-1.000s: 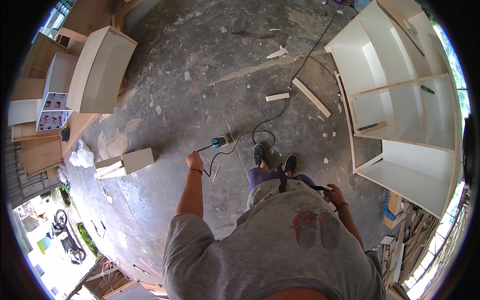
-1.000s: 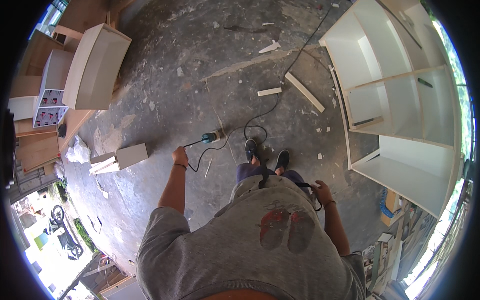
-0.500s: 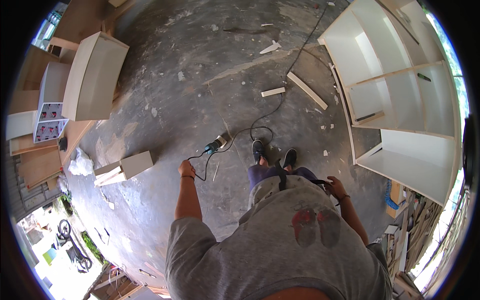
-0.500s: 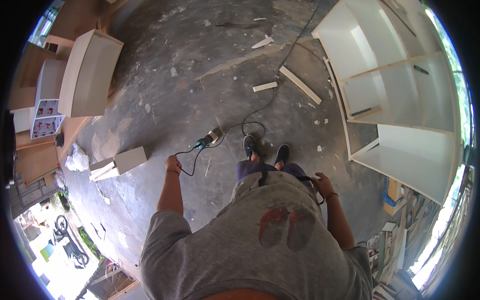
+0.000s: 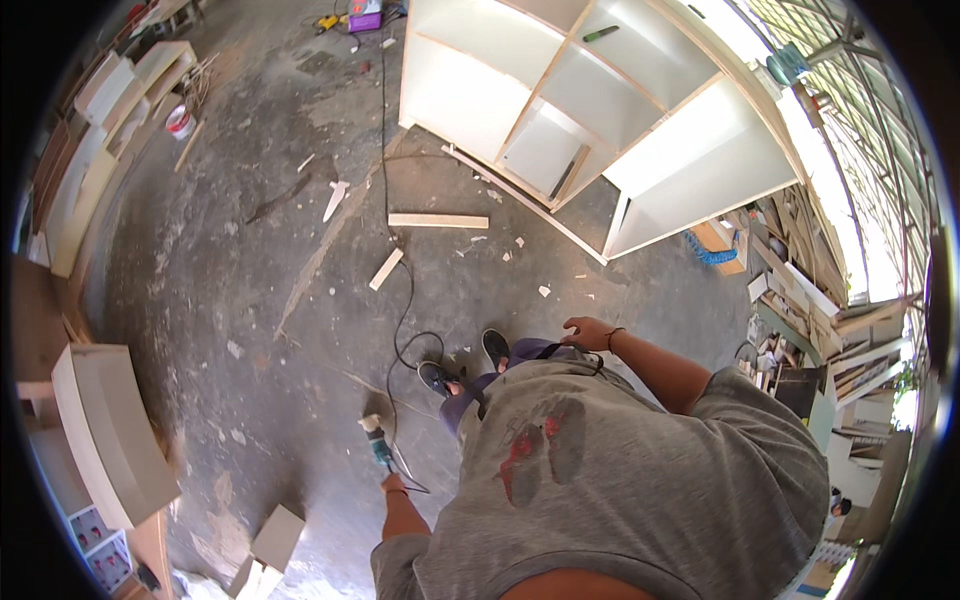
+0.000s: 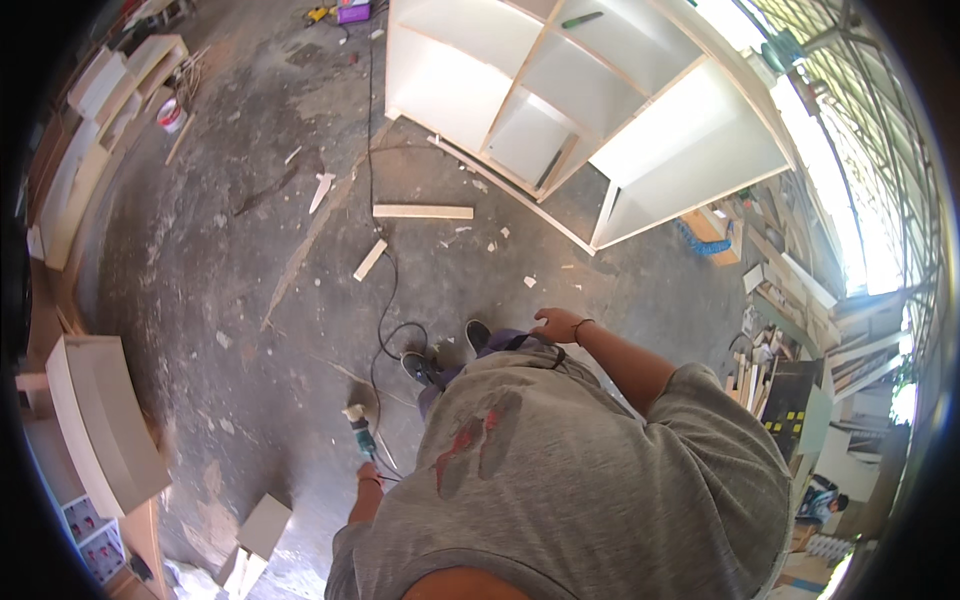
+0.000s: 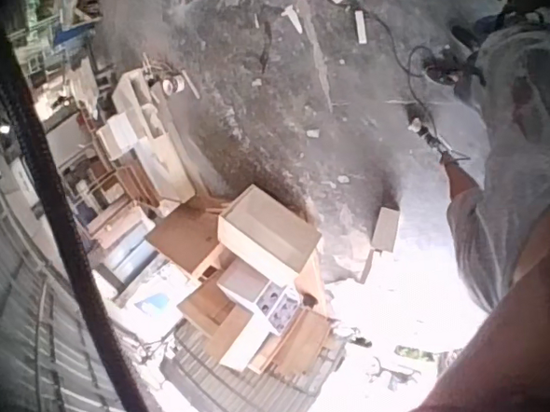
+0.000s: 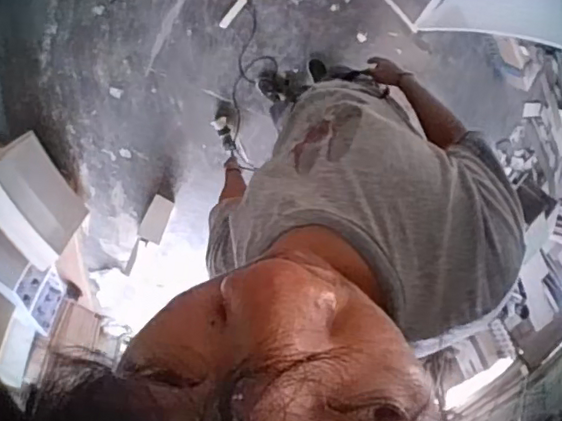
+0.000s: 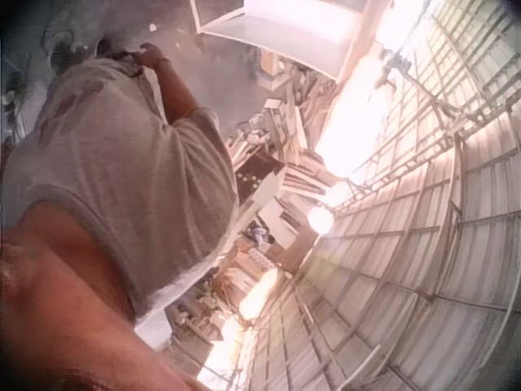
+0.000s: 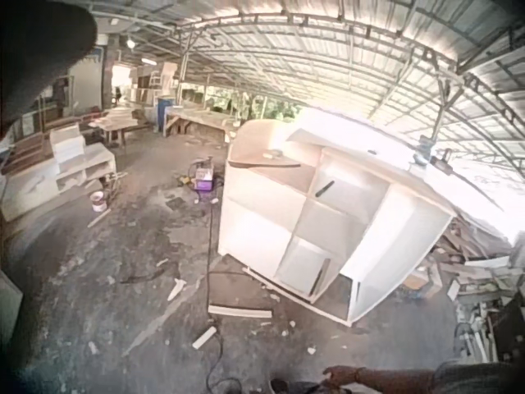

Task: The person trims the edges of a white furniture cabinet using a power trimmer and then uses a hand file to smooth the edges.

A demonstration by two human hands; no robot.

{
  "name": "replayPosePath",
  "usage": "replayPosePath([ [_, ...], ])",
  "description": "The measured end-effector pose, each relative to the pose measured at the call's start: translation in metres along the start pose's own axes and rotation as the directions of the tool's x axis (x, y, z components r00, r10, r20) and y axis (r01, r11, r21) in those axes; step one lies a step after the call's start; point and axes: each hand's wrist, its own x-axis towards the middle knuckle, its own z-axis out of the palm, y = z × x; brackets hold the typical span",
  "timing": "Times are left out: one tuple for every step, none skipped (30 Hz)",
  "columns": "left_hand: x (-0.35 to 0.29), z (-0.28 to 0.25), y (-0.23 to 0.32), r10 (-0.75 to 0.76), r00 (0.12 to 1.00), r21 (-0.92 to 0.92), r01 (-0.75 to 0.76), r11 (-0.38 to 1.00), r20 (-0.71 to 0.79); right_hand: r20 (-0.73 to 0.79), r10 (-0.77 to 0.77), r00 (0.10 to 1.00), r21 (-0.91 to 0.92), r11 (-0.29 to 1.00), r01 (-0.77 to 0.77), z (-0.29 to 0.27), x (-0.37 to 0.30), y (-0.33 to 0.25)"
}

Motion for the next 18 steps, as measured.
replayPosePath([
  [0.008, -0.007, -0.01, -0.02, 0.998, -0.099, 0.025, 0.995, 0.052, 0.01, -0.007, 1.0, -0.004, 1.0, 0.007, -0.003, 0.0, -0.005],
  [0.017, -0.011, -0.017, -0.035, 0.996, -0.179, 0.05, 0.983, 0.085, 0.019, -0.011, 1.0, -0.009, 1.0, 0.011, -0.007, -0.002, -0.008],
  [0.026, -0.013, -0.023, -0.046, 0.992, -0.253, 0.074, 0.965, 0.115, 0.027, -0.018, 0.999, -0.018, 1.0, 0.019, -0.011, -0.001, -0.009],
  [0.032, -0.015, -0.026, -0.053, 0.989, -0.306, 0.092, 0.948, 0.135, 0.03, -0.066, 0.997, -0.007, 0.998, 0.066, -0.012, -0.001, -0.007],
  [0.036, -0.016, -0.027, -0.059, 0.987, -0.357, 0.11, 0.928, 0.152, 0.032, -0.077, 0.997, -0.026, 0.997, 0.078, -0.013, 0.003, -0.006],
  [0.038, -0.014, -0.023, -0.06, 0.984, -0.4, 0.124, 0.908, 0.168, 0.03, -0.083, 0.996, -0.044, 0.995, 0.085, -0.013, 0.008, -0.006],
  [0.035, -0.012, -0.017, -0.063, 0.98, -0.429, 0.139, 0.892, 0.186, 0.025, -0.087, 0.996, -0.059, 0.994, 0.088, -0.014, 0.013, -0.004],
  [0.03, -0.008, -0.006, -0.057, 0.978, -0.452, 0.144, 0.881, 0.201, 0.033, -0.082, 0.996, -0.064, 0.994, 0.084, -0.015, 0.016, -0.003],
  [0.021, -0.002, 0.003, -0.065, 0.976, -0.461, 0.157, 0.874, 0.208, 0.032, -0.066, 0.997, -0.102, 0.992, 0.069, -0.016, 0.016, -0.003],
  [0.018, 0.001, 0.012, -0.043, 0.973, -0.435, 0.141, 0.889, 0.227, 0.027, -0.071, 0.997, -0.072, 0.995, 0.072, -0.015, 0.015, 0.002],
  [0.016, 0.008, 0.023, -0.02, 0.969, -0.412, 0.124, 0.903, 0.248, 0.02, -0.079, 0.997, -0.042, 0.996, 0.079, -0.014, 0.017, 0.008],
  [0.012, 0.023, 0.035, 0.005, 0.962, -0.388, 0.105, 0.916, 0.271, -0.015, -0.09, 0.996, -0.03, 0.996, 0.089, -0.015, 0.023, 0.011],
  [0.005, 0.038, 0.044, 0.031, 0.943, -0.334, 0.086, 0.939, 0.33, -0.054, -0.098, 0.994, -0.016, 0.995, 0.097, -0.017, 0.031, 0.015],
  [-0.001, 0.048, 0.054, 0.033, 0.939, -0.298, 0.075, 0.951, 0.342, -0.089, -0.105, 0.99, 0.0, 0.994, 0.106, -0.021, 0.038, 0.019],
  [-0.007, 0.065, 0.062, 0.036, 0.936, -0.265, 0.062, 0.962, 0.349, -0.092, -0.064, 0.994, 0.088, 0.993, 0.072, -0.033, 0.043, 0.019],
  [-0.009, 0.082, 0.069, 0.041, 0.933, -0.226, 0.044, 0.973, 0.357, -0.086, -0.029, 0.996, 0.176, 0.983, 0.043, -0.05, 0.047, 0.015],
  [-0.013, 0.098, 0.075, 0.043, 0.93, -0.189, 0.028, 0.982, 0.364, -0.073, 0.006, 0.997, 0.264, 0.964, 0.013, -0.064, 0.052, 0.016],
  [-0.017, 0.115, 0.081, 0.048, 0.925, -0.155, 0.012, 0.988, 0.377, -0.162, 0.016, 0.987, 0.338, 0.94, 0.04, -0.075, 0.06, 0.02],
])
